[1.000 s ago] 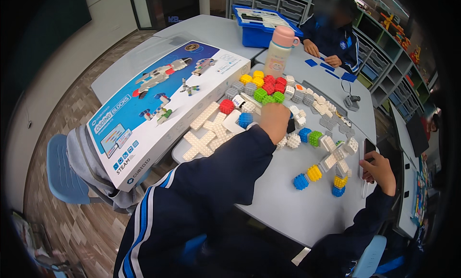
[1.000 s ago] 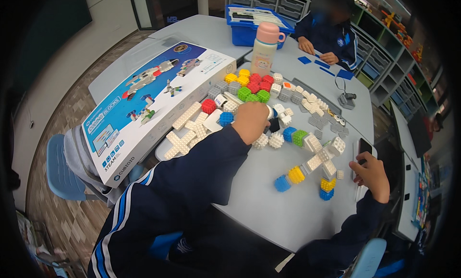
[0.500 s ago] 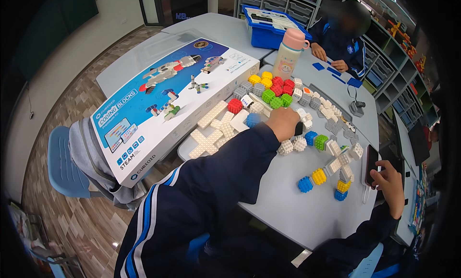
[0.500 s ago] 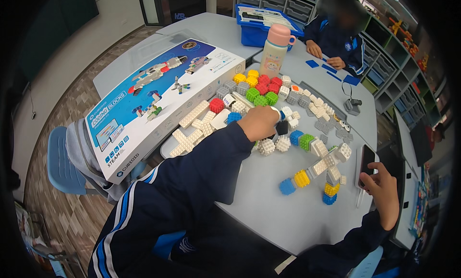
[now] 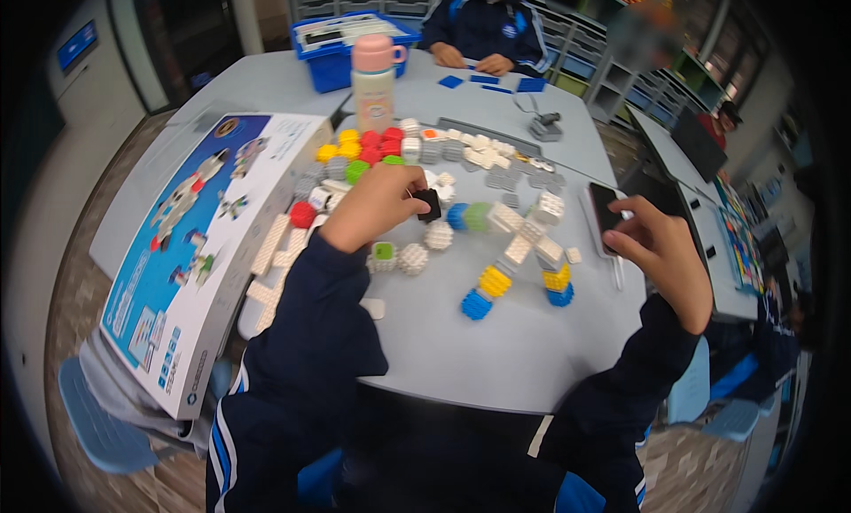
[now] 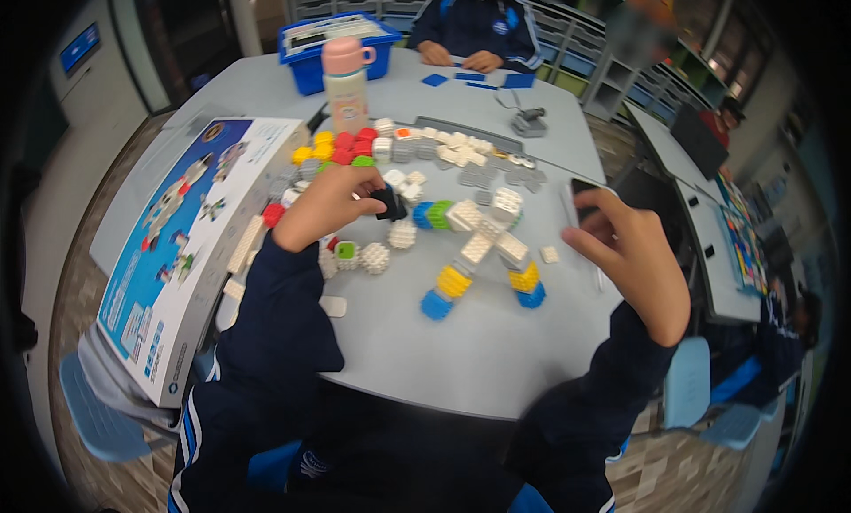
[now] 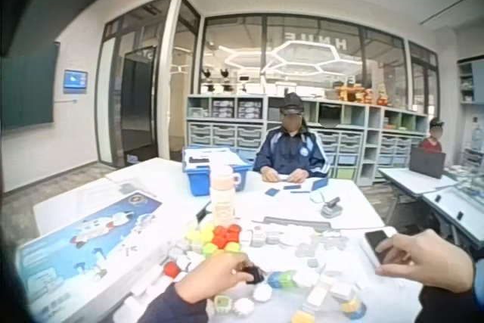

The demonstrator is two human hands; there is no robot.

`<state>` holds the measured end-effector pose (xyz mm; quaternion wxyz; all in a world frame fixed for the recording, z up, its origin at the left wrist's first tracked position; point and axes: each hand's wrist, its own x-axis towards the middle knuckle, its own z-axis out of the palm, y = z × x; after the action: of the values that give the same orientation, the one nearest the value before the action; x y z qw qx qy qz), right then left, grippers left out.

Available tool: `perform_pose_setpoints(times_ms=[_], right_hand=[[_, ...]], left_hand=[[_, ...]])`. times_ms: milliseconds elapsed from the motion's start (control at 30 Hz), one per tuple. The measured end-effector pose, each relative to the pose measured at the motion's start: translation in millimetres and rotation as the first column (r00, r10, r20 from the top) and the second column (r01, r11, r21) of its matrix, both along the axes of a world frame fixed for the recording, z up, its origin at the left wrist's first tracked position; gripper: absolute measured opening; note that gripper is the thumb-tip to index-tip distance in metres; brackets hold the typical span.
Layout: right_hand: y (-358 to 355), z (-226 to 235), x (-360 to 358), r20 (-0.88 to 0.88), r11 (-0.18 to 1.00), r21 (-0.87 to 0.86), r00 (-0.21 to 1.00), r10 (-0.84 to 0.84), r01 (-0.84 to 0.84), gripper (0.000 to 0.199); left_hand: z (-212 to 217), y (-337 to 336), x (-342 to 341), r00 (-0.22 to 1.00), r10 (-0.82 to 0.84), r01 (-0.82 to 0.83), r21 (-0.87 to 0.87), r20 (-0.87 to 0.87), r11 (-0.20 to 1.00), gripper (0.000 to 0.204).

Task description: The person assembles a structure using colorful interlocking plastic blocks. They pick up individual blocks from the table, connect them to form a base and vertical supports, and then add a long horizontal segment. The person repeatedly adjusts and reorients the assembly while building.

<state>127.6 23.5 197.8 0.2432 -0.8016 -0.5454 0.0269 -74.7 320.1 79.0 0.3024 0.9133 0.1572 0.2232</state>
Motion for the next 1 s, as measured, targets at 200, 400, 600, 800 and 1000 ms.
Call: perform_pose_setpoints(times_ms=[200, 400, 600, 800, 1000], right_hand=[[14, 6, -13, -0.110, 0.972, 0.178, 0.978, 0.175, -0.154, 0.021], [38, -12, -7, -0.139, 0.924, 0.337, 0.961, 0.237, -0.180, 0.023], [48, -26, 11, -0.085, 0.921, 0.338, 0.969, 0.234, -0.193, 0.022], [60, -36, 20, -0.343, 0.950, 0.286, 0.913, 0.222, -0.123, 0.022], [63, -41, 26, -0.252, 0.947, 0.286, 0.942, 0.220, -0.145, 0.022]], left_hand=[[52, -61, 37, 0.908, -0.294, 0.337, -0.102, 0.299, 0.936, 0.031], [75, -83, 68, 0.851, -0.388, 0.353, 0.162, 0.355, 0.922, 0.028], [67, -85, 80, 0.882, -0.329, 0.334, 0.043, 0.338, 0.941, 0.031], [63, -63, 73, 0.934, -0.331, 0.340, -0.056, 0.132, 0.939, 0.045], [51, -53, 80, 0.915, -0.400, 0.399, 0.038, 0.046, 0.916, 0.052]])
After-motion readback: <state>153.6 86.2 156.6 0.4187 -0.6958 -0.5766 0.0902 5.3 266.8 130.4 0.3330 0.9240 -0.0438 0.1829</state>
